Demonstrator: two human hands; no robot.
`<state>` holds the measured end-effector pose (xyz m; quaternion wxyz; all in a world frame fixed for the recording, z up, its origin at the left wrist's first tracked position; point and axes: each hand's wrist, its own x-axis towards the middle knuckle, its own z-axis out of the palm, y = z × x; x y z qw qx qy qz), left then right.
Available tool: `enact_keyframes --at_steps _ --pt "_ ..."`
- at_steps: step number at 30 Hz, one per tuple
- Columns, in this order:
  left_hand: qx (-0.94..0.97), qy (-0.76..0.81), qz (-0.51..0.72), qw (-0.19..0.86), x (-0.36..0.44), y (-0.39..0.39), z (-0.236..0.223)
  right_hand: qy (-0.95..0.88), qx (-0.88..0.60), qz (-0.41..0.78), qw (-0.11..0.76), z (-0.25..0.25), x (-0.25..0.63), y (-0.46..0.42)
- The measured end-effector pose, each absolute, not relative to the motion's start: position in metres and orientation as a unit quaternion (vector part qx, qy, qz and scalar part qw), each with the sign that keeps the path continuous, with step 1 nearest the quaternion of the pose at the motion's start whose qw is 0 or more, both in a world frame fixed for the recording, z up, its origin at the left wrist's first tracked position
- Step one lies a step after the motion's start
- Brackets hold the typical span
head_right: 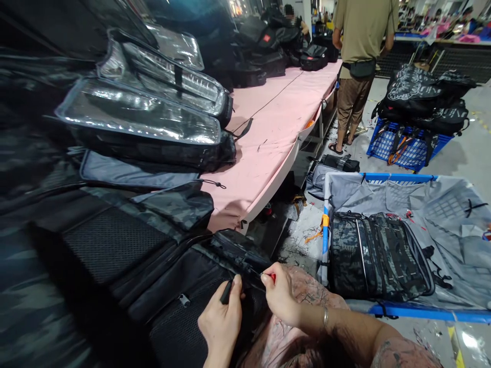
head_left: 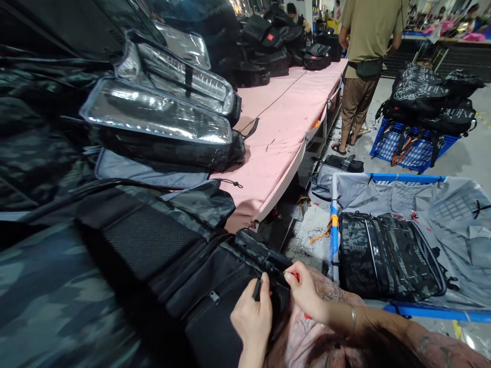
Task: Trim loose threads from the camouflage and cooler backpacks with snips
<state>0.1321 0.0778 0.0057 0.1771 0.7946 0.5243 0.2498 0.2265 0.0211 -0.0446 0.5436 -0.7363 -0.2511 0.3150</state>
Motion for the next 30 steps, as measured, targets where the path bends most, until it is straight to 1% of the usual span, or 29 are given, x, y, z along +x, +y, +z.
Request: enact_keyframes --at_steps 12,26,28,30 --pt "0.799 0.521 0.24 0.181 0.13 0.074 0.01 -0.304 -0.754 0.291 0.505 -0.036 0.226 0.022" --pt "0.783 0.536 0.235 0.211 0.132 0.076 0.008 -0.29 -0.734 0.297 0.537 -0.035 0.23 0.022" --pt "0.778 0.538 0.222 0.236 0.133 0.076 0.015 -0.29 -0.724 0.305 0.547 -0.035 0.233 0.022" --pt "0.742 0.547 0.213 0.324 0.13 0.076 0.027 -0.285 -0.713 0.314 0.558 -0.036 0.238 0.023"
